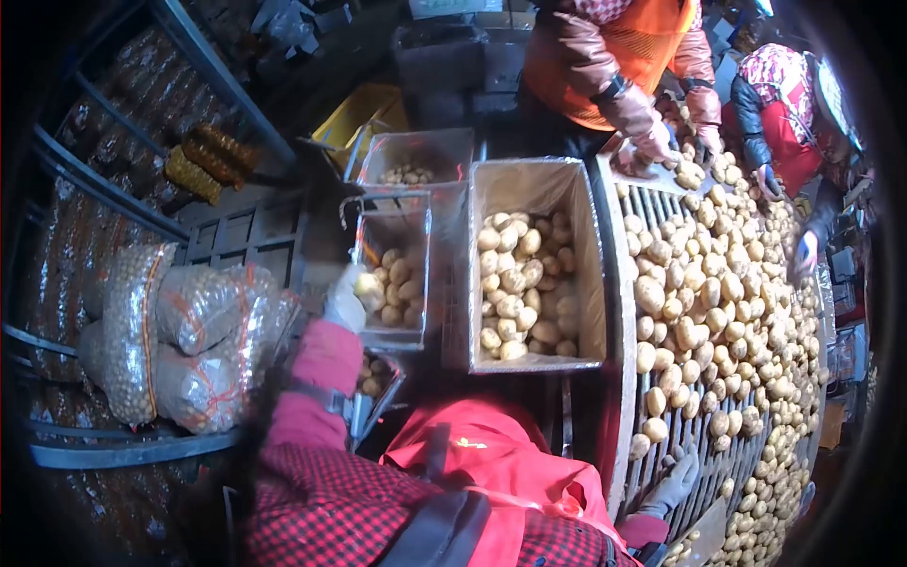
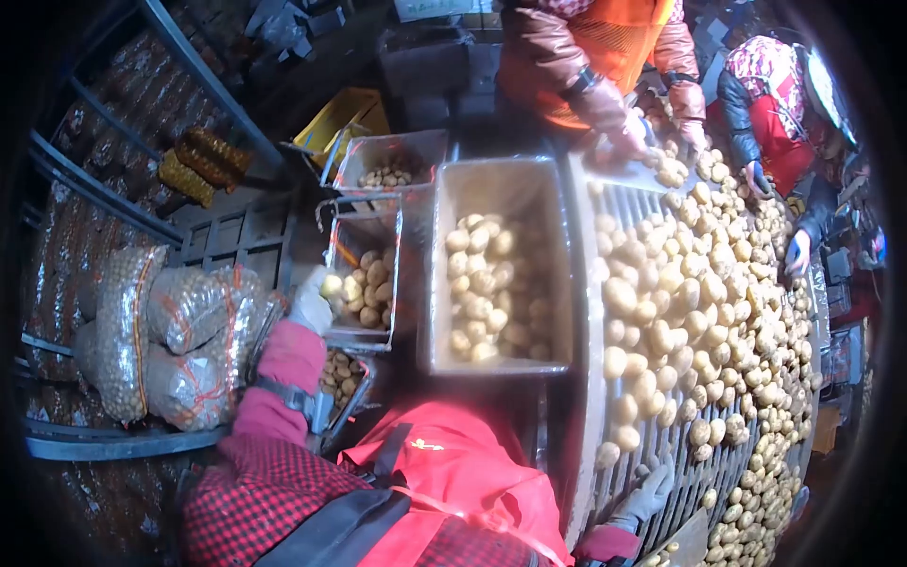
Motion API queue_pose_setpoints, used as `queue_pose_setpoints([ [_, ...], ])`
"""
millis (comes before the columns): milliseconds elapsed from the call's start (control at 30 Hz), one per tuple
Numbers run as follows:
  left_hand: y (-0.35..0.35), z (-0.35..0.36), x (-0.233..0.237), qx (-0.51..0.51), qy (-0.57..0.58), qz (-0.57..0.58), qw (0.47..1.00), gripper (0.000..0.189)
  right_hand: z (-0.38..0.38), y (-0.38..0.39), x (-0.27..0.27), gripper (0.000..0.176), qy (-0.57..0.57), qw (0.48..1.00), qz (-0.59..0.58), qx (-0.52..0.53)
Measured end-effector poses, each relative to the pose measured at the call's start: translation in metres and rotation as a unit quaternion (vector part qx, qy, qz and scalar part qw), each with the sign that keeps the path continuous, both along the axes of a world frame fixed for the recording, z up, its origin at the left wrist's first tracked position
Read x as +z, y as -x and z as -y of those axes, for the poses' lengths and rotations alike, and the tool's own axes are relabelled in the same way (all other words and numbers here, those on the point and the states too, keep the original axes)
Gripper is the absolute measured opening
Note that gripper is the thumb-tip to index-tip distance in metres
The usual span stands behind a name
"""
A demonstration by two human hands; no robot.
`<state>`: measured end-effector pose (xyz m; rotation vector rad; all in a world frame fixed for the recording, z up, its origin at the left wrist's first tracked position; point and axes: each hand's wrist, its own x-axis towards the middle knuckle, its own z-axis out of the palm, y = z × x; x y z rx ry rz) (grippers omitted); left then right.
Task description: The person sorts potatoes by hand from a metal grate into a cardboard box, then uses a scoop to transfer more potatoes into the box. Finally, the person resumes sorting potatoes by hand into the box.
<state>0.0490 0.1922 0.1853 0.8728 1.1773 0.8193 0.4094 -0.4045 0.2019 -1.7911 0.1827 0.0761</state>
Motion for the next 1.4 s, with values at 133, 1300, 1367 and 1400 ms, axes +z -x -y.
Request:
queue_pose_setpoints([
  [133, -0.050, -0.153, 0.054, 0.069, -0.287, -0.084, 0.952, 0.034, 0.004, -0.005, -0.002, 0.042, 0.012, 1.000, -0.010, 0.001],
  [1300, -0.629, 0.352, 0.166, -0.583, -0.765, 0.051, 0.270, 0.076, -0.027, 0.000, 0.050, 0.032, -0.110, 0.983, -0.116, -0.093],
  [1367, -0.642, 0.400, 0.169, -0.612, -0.758, 0.059, 0.217, 0.074, -0.025, 0.000, 0.051, 0.032, -0.121, 0.980, -0.121, -0.102],
  [1400, -0.650, 0.422, 0.168, -0.628, -0.751, 0.073, 0.189, 0.074, -0.023, 0.001, 0.051, 0.033, -0.110, 0.983, -0.115, -0.093],
])
